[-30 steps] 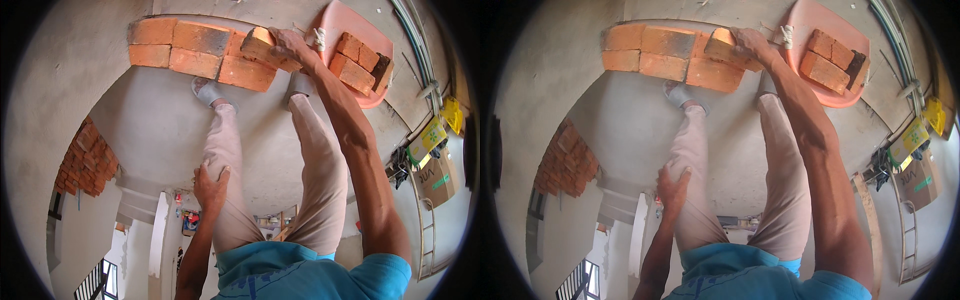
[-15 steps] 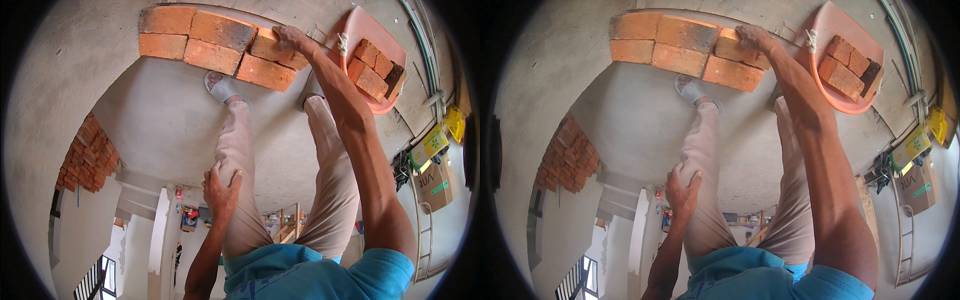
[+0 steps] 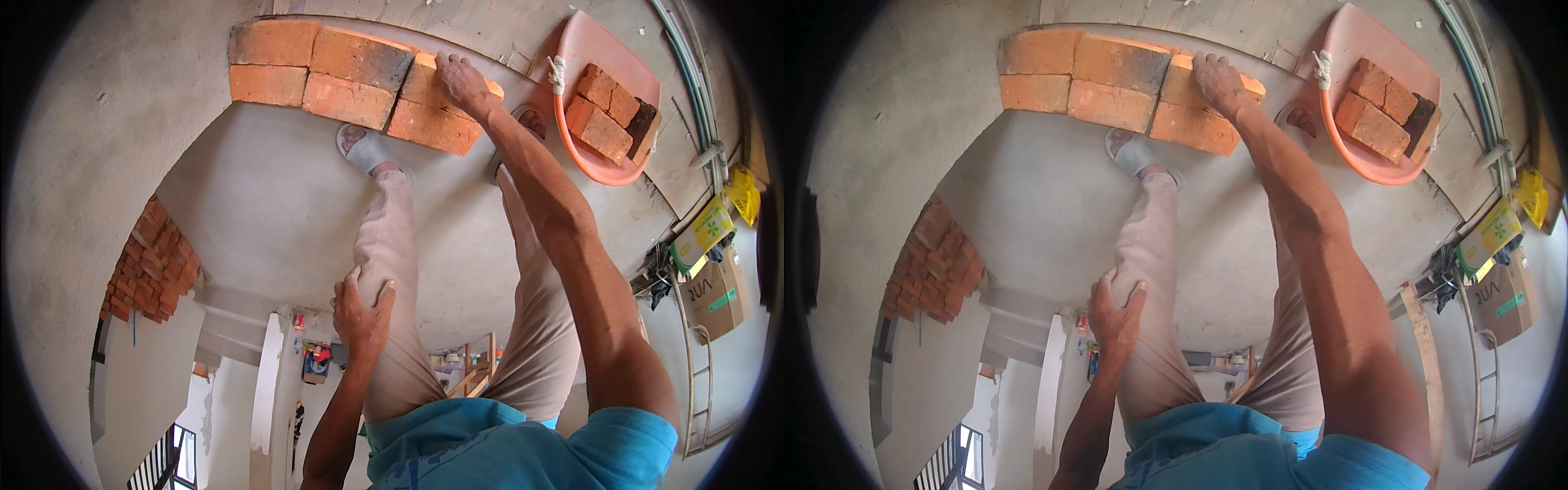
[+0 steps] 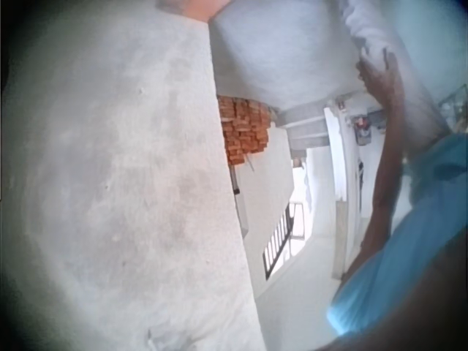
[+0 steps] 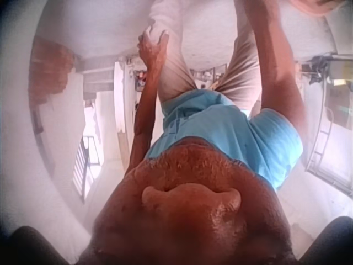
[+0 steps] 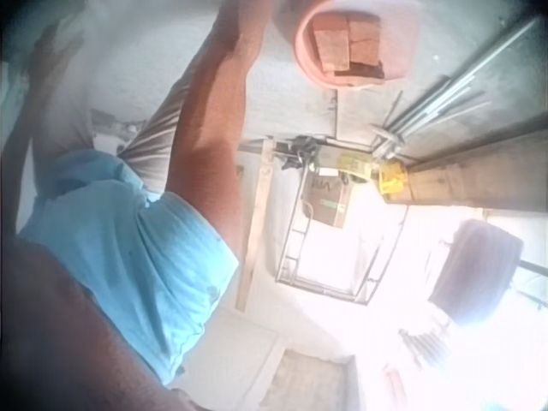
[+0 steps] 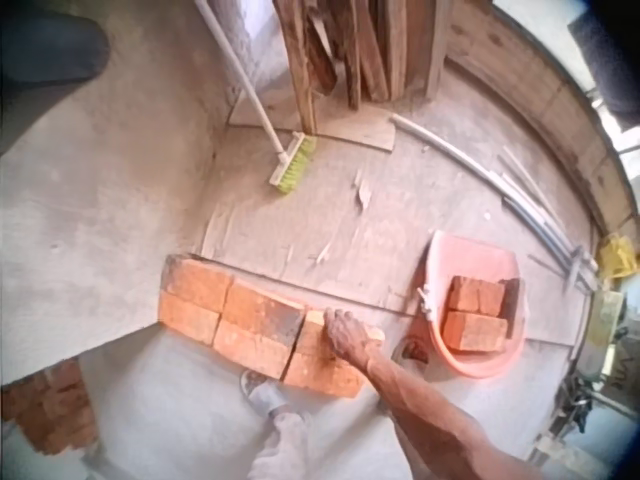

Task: The person picks up bricks from a container and places them onto a mortar-covered surface, pressing and tapping them into place by hand.

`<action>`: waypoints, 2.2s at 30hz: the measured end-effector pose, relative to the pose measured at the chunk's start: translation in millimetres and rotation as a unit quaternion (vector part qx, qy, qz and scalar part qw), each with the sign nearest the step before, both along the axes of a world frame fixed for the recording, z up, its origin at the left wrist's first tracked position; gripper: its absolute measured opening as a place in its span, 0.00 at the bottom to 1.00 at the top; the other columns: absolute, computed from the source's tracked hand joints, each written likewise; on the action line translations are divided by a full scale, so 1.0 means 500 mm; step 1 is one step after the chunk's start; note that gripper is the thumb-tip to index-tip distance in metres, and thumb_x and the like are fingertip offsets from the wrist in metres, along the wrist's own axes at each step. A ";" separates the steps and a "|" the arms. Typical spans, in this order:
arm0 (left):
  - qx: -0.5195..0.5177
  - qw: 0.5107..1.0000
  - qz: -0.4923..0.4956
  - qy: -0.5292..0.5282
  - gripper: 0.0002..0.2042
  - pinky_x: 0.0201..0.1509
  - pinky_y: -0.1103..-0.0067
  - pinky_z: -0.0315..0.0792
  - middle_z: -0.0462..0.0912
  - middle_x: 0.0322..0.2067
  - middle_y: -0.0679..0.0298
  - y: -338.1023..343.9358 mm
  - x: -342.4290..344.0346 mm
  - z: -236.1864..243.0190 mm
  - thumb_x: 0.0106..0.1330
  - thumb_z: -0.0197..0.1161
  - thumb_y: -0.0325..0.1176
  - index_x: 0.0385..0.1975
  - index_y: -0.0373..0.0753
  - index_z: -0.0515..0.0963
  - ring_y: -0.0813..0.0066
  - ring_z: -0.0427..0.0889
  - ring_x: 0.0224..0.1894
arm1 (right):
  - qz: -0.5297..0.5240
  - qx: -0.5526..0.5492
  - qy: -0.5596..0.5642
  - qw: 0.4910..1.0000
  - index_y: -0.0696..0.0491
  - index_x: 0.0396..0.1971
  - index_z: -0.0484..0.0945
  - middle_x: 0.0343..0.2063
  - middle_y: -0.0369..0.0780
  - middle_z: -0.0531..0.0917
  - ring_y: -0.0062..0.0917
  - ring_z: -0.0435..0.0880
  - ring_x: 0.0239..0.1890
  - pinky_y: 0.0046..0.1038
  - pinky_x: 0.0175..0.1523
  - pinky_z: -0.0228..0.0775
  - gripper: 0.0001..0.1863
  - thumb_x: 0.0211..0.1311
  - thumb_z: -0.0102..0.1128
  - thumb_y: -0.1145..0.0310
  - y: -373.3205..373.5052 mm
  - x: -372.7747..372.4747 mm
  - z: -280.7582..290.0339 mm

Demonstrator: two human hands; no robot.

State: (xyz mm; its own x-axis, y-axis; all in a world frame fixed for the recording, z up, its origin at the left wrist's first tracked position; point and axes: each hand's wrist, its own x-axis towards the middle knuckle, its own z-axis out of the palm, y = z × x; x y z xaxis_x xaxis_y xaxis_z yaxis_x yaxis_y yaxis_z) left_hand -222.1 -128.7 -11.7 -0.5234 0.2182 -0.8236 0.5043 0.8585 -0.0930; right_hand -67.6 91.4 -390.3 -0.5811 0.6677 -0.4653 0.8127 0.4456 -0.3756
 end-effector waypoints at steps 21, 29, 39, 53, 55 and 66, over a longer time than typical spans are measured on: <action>0.014 1.000 -0.023 -0.013 0.30 0.59 0.58 0.70 0.77 0.52 0.50 -0.004 -0.017 -0.011 0.60 0.70 0.48 0.59 0.38 0.74 0.46 0.77 0.55 | -0.074 0.012 -0.139 0.987 0.67 0.61 0.66 0.39 0.55 0.86 0.45 0.88 0.41 0.42 0.44 0.81 0.23 0.71 0.44 0.72 -0.018 0.001 -0.020; -0.010 1.000 -0.026 -0.008 0.30 0.59 0.58 0.70 0.77 0.52 0.50 -0.004 -0.015 -0.002 0.60 0.70 0.48 0.58 0.37 0.74 0.46 0.77 0.55 | -0.391 0.046 -0.004 0.919 0.63 0.66 0.64 0.58 0.60 0.74 0.47 0.73 0.63 0.45 0.68 0.62 0.34 0.64 0.55 0.60 -0.142 0.112 0.069; 0.009 1.000 0.001 -0.021 0.28 0.61 0.60 0.68 0.78 0.53 0.48 0.006 -0.027 0.001 0.61 0.70 0.45 0.58 0.36 0.75 0.47 0.75 0.57 | -0.655 -0.298 0.230 0.655 0.69 0.72 0.48 0.61 0.59 0.72 0.42 0.70 0.67 0.34 0.70 0.57 0.45 0.66 0.51 0.52 -0.205 0.120 0.029; 0.006 0.999 -0.046 -0.010 0.30 0.59 0.59 0.70 0.77 0.52 0.50 0.014 -0.049 -0.003 0.60 0.70 0.48 0.58 0.37 0.75 0.47 0.76 0.55 | -0.695 -0.270 0.079 0.662 0.63 0.75 0.39 0.60 0.62 0.73 0.54 0.72 0.64 0.41 0.70 0.60 0.52 0.60 0.57 0.53 -0.203 0.081 -0.019; 0.012 0.999 -0.040 -0.007 0.30 0.59 0.59 0.70 0.77 0.53 0.50 0.015 -0.054 -0.004 0.60 0.70 0.48 0.58 0.37 0.75 0.47 0.76 0.55 | -0.694 -0.263 0.069 0.667 0.64 0.75 0.41 0.60 0.61 0.73 0.54 0.73 0.64 0.41 0.69 0.61 0.51 0.61 0.57 0.54 -0.196 0.072 -0.010; -0.010 0.999 -0.045 -0.014 0.28 0.64 0.60 0.66 0.78 0.55 0.47 0.043 -0.039 0.001 0.63 0.68 0.45 0.59 0.35 0.74 0.47 0.74 0.58 | -0.810 -0.321 0.097 0.481 0.62 0.67 0.60 0.59 0.56 0.74 0.54 0.77 0.53 0.55 0.57 0.70 0.39 0.68 0.51 0.45 -0.435 0.066 -0.070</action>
